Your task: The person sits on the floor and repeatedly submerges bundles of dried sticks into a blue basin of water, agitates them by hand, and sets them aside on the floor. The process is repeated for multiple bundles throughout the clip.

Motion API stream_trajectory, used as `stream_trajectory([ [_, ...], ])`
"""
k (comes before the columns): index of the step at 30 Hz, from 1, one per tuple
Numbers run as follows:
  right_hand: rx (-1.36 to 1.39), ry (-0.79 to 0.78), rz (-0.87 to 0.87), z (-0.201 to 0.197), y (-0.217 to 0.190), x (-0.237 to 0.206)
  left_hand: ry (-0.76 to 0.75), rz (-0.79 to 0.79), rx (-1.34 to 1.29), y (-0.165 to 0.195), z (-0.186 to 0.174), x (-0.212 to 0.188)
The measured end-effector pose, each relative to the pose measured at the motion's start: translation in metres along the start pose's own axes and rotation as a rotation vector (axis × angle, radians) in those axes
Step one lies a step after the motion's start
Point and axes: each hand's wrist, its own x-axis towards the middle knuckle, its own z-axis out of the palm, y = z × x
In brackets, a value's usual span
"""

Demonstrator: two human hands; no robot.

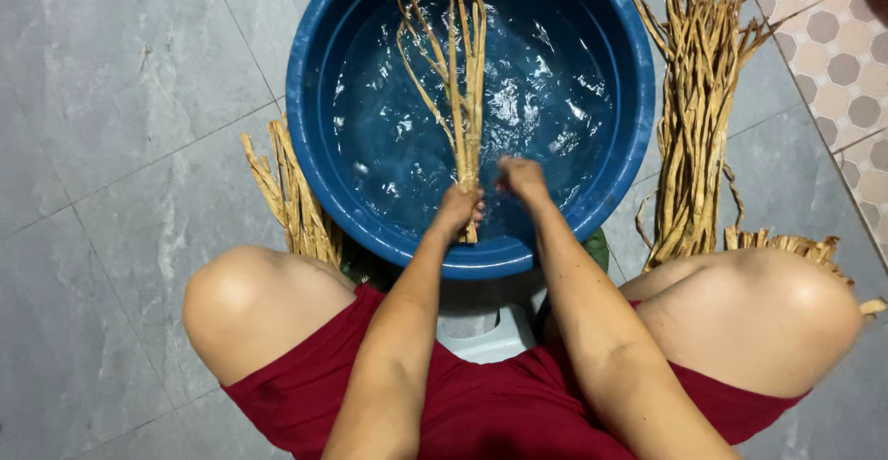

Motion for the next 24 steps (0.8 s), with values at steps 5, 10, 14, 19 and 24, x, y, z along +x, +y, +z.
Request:
stream_trajectory([
  [5, 0.42, 0.061, -0.167, 0.015, -0.02, 0.007, 0.031, 0.302, 0.874, 0.002, 0.026, -0.026],
  [10, 0.717, -0.021, 0.18, 0.01, -0.012, 0.0, -0.133, 0.115, 1.144, 0.016, 0.006, -0.04],
  [14, 0.69, 0.253, -0.001, 0.022, -0.024, -0.004, -0.251, 0.398, 0.466, 0.043, -0.021, -0.01],
  [19, 0.269, 0.253, -0.301, 0.089, -0.061, -0.023, -0.21, 0.049, -0.562, 0.068, -0.028, 0.011],
  [24, -0.334, 0.444, -0.529, 0.091, -0.056, -0.021, -0.176, 0.156, -0.721, 0.058, 0.001, 0.009],
])
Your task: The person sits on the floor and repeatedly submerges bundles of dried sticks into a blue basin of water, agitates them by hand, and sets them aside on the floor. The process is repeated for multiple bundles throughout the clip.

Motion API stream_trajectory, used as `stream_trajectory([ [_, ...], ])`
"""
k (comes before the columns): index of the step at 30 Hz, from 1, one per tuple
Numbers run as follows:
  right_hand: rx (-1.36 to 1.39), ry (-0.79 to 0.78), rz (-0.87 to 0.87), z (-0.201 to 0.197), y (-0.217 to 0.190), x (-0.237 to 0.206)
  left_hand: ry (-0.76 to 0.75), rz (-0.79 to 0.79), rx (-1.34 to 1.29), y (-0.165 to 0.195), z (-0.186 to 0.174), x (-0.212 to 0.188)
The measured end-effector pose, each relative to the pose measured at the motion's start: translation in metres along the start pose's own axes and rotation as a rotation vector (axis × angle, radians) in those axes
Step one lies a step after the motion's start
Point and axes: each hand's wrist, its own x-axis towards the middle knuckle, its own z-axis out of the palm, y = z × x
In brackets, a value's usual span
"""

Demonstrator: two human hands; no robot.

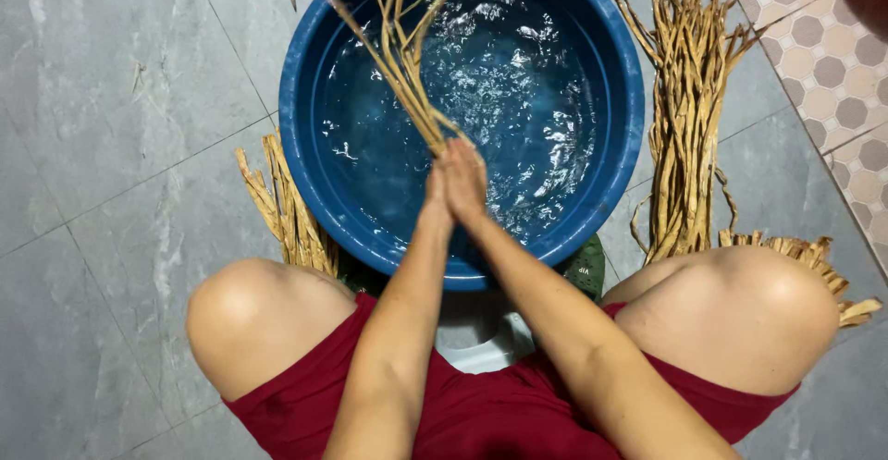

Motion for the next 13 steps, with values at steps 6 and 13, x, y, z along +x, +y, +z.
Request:
stream_trajectory([
  [6, 0.12, 0.168, 0.335, -0.03, 0.054, 0.014, -0.026, -0.028, 0.143, -0.031, 0.017, -0.004],
  [13, 0.076, 0.205, 0.567, -0.043, 0.081, 0.023, 0.248, -0.005, 0.255, -0.003, -0.03, 0.012],
])
